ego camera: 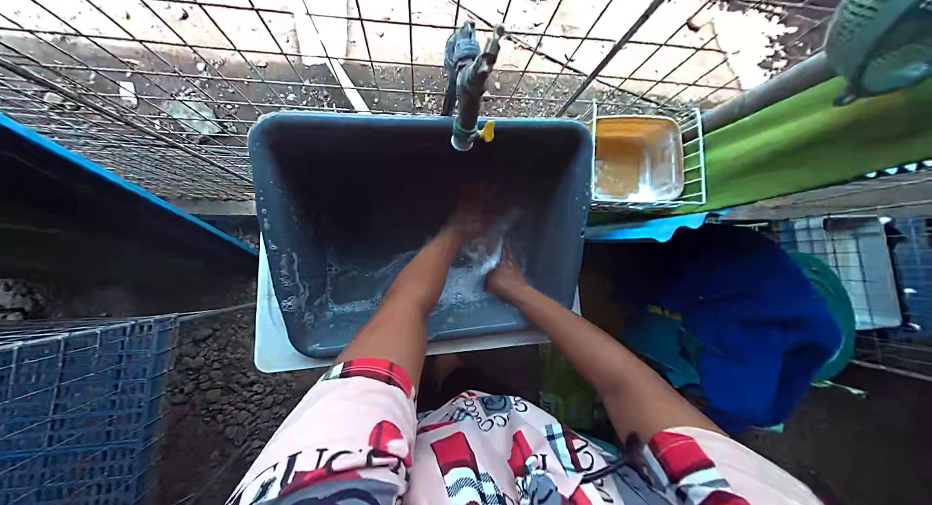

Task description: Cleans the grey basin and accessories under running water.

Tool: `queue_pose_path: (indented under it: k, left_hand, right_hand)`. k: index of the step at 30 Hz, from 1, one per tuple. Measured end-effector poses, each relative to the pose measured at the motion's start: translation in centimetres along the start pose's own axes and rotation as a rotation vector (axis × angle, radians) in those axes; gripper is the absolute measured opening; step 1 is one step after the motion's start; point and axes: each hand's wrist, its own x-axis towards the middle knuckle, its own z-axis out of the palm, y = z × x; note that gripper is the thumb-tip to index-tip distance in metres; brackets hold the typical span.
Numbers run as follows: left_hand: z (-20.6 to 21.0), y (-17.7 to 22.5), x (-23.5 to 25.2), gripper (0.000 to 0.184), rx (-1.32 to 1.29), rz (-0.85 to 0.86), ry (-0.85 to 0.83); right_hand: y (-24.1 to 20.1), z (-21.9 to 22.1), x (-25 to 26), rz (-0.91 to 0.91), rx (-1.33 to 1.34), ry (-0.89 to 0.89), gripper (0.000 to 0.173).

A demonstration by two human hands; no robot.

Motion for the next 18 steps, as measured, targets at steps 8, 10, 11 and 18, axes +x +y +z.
queue_pose_path:
  k: [8,10,11,18]
  left_hand:
    - [-2.9,-10.4,-12.7,0.069,0.230,-0.714,0.024]
    - [-3.6,-9.6,-16.5,0.079,0.239,-0.881,-0.024]
    - [-4.0,-8.6,-17.2,0.083,0.221,-0.940,-0.076]
    - [-13.6,-3.3,-20.2,0.073,0.246,-0.840,-0.217]
  right_hand:
    - [-2.8,-7.3,13.6,0.097,0.079,0.639,0.085]
    - [-6.4,-5.5,14.8,-0.137,0.126,0.670,0.075]
    - [-8.0,-4.6,14.6,-0.320,0.162,0.618,0.066]
    - [-2.6,-7.5,12.3,-0.202,0.366,0.640,0.045]
